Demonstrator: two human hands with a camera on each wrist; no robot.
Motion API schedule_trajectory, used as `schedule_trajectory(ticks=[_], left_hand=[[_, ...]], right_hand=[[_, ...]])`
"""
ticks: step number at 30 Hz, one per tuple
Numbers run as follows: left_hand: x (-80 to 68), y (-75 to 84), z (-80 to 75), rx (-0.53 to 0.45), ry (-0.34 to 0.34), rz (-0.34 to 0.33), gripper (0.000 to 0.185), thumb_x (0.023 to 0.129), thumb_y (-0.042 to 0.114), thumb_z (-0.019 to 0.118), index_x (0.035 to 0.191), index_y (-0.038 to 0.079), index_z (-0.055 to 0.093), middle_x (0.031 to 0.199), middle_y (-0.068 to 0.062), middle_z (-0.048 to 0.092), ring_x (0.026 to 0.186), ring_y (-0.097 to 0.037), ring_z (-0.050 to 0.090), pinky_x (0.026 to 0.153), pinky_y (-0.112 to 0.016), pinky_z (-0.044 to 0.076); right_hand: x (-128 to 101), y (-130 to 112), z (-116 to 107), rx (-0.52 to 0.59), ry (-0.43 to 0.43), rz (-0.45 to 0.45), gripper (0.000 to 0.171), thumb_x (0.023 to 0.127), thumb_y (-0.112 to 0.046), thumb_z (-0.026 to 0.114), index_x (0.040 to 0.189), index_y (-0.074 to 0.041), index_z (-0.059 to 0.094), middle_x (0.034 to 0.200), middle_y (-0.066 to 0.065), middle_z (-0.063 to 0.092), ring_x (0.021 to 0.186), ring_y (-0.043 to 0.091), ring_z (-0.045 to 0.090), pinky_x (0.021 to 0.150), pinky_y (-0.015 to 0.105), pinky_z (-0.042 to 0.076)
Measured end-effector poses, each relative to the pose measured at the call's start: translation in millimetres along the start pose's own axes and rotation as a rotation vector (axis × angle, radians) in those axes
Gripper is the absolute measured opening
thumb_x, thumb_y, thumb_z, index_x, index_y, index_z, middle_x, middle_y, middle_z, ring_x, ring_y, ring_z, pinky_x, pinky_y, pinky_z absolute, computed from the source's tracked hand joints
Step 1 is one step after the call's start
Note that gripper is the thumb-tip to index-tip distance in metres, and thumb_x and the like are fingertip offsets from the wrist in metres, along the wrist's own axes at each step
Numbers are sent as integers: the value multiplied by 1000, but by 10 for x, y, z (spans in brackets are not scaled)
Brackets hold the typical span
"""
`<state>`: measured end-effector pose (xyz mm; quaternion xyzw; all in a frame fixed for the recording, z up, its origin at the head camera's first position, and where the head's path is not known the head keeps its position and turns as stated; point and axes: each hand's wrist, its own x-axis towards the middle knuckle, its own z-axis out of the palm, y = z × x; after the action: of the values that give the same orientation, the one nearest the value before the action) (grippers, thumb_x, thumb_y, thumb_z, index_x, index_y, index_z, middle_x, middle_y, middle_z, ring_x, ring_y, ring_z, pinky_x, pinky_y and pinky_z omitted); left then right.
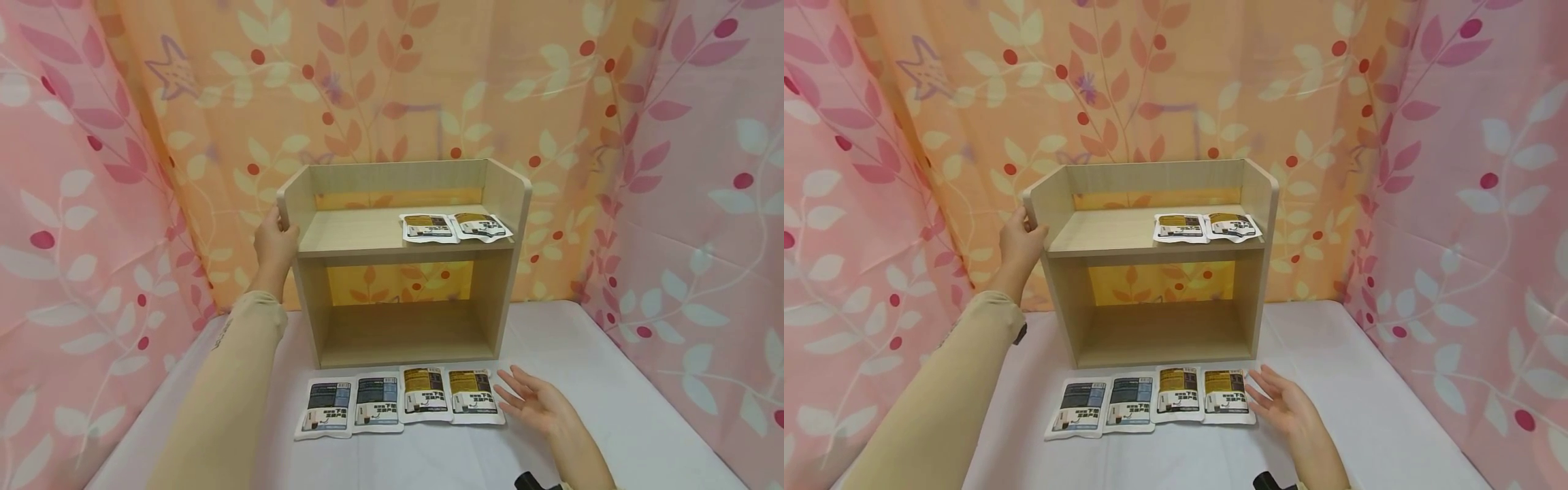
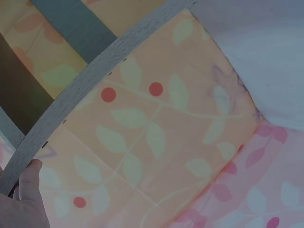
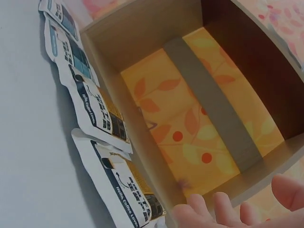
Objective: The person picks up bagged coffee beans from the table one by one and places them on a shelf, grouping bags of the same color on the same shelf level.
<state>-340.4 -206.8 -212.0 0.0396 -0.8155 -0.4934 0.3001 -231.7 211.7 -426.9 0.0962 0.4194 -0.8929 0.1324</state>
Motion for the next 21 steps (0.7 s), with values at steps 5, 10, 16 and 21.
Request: schedule_trajectory(ticks=[5, 10, 16, 21], left_hand=[[-9, 0, -7, 0, -3, -9, 51, 92, 8, 51, 143, 12, 48, 131, -20, 58, 124, -33, 51, 102, -46, 40], [-11, 7, -8, -9, -6, -4, 52, 92, 7, 52, 143, 13, 48, 132, -20, 57, 126, -33, 50, 103, -47, 40], [-13, 10, -6, -27, -7, 0, 52, 92, 7, 52, 144, 14, 48, 130, -20, 59, 123, -31, 52, 100, -45, 43], [-10, 4, -7, -25, 0, 1, 54, 92, 7, 53, 145, 15, 47, 127, -21, 61, 120, -31, 55, 99, -44, 43]], right_hand=[[13, 38, -107, 6, -7, -5, 25, 102, -15, 47, 126, -9, 41, 96, 1, 70, 96, 27, 63, 113, 56, 11], [28, 76, -229, 14, -30, 21, 13, 102, -16, 47, 100, -13, 59, 95, 0, 70, 96, 27, 62, 114, 57, 6], [50, 154, -310, -15, -47, 53, 21, 102, -17, 47, 89, -18, 64, 99, 5, 70, 141, 48, 13, 110, 63, 0], [38, 196, -330, -9, -6, 93, 13, 99, -16, 55, 90, -15, 64, 100, 10, 69, 129, 46, 39, 109, 66, 2]])
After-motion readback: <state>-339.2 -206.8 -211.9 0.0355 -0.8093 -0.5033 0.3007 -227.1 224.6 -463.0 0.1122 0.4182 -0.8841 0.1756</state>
